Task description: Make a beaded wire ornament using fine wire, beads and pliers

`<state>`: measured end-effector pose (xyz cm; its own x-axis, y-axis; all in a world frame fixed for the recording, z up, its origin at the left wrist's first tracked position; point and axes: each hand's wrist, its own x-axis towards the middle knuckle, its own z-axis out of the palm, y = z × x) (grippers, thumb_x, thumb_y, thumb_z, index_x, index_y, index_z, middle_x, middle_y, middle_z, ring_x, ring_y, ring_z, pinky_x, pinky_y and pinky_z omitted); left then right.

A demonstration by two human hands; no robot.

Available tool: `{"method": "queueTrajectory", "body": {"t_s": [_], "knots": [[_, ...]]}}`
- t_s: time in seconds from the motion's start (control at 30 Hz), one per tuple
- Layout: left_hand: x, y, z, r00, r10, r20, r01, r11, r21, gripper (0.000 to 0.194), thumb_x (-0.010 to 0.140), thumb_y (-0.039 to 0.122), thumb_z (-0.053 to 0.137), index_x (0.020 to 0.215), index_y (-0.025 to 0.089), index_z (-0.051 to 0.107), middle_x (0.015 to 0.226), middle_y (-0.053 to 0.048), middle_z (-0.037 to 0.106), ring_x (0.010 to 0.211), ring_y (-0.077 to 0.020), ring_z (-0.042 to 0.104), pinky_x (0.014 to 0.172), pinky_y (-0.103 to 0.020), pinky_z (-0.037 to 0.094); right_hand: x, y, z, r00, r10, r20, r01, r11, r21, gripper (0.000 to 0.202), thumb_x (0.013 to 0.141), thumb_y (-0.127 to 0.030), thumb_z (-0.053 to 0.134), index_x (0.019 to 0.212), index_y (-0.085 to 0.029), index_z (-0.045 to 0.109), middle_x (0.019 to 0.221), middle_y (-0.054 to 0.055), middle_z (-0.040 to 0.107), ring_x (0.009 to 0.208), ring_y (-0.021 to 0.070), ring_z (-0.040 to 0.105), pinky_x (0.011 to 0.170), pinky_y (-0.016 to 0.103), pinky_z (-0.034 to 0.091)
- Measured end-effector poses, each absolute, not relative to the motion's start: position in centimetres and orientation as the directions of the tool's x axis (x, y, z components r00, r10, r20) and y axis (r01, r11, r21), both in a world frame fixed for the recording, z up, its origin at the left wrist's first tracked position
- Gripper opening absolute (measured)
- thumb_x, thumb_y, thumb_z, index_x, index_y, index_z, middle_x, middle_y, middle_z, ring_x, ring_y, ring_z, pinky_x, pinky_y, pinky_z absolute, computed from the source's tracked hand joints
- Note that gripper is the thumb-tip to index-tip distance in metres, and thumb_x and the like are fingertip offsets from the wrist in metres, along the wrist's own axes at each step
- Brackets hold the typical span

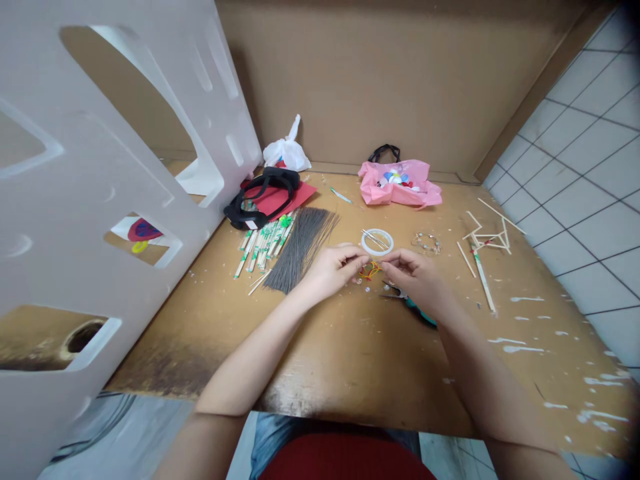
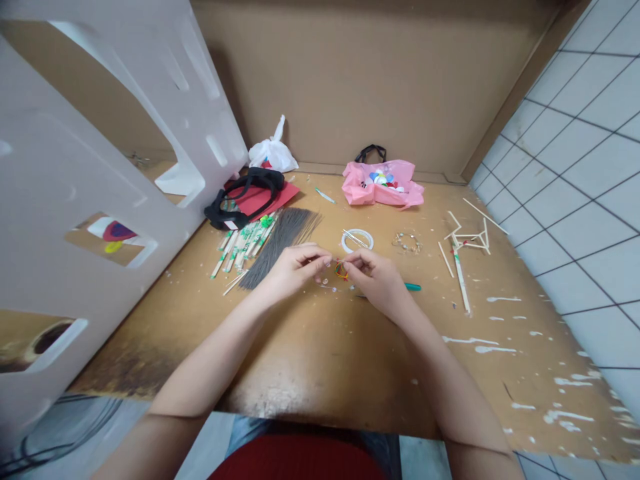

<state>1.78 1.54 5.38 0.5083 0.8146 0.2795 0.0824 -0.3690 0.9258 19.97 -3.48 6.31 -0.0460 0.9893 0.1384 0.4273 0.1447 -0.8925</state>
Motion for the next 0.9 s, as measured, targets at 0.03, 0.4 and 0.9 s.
{"method": "queueTrajectory", "body": {"t_s": [0.03,0.4,0.9], "knots": [[1.8,1.5,5.5,0.516,0.810,0.278,0.082,-0.370,0.925,0.019,0.082,0.029,0.055,0.079,0.013,0.064,0.074,-0.001,0.056,0.048,-0.0048,0.054,0.048,-0.017,0.042,20.0,-3.5,6.3,-0.035,0.989,0.141,0.426,0.142,-0.893,0.018,0.077,-0.036,0.058,0.079,-0.018,0.061,0.065,-0.001,0.058,0.056,0.0097,0.051,0.052,0.022,0.040],[1.9,2.1,5.6,0.452,0.883,0.125,-0.241,-0.014,0.970,0.025,0.074,0.036,0.065,0.069,0.013,0.062,0.066,0.001,0.059,0.062,-0.0065,0.050,0.064,-0.019,0.039,19.7,-3.5,6.3,-0.113,0.991,0.069,0.404,0.109,-0.908,0.033,0.080,-0.032,0.050,0.105,-0.017,0.066,0.058,-0.002,0.060,0.051,0.0105,0.051,0.049,0.024,0.038],[3.3,0.9,5.7,0.413,0.911,0.029,-0.519,0.209,0.829,0.027,0.077,0.036,0.062,0.068,0.012,0.053,0.059,0.003,0.049,0.046,-0.0032,0.040,0.045,-0.017,0.030,19.0,-3.4,5.9,-0.142,0.990,-0.008,0.271,0.032,-0.962,0.034,0.081,-0.032,0.052,0.109,-0.018,0.062,0.065,0.000,0.066,0.063,0.0137,0.059,0.067,0.030,0.047]]}}
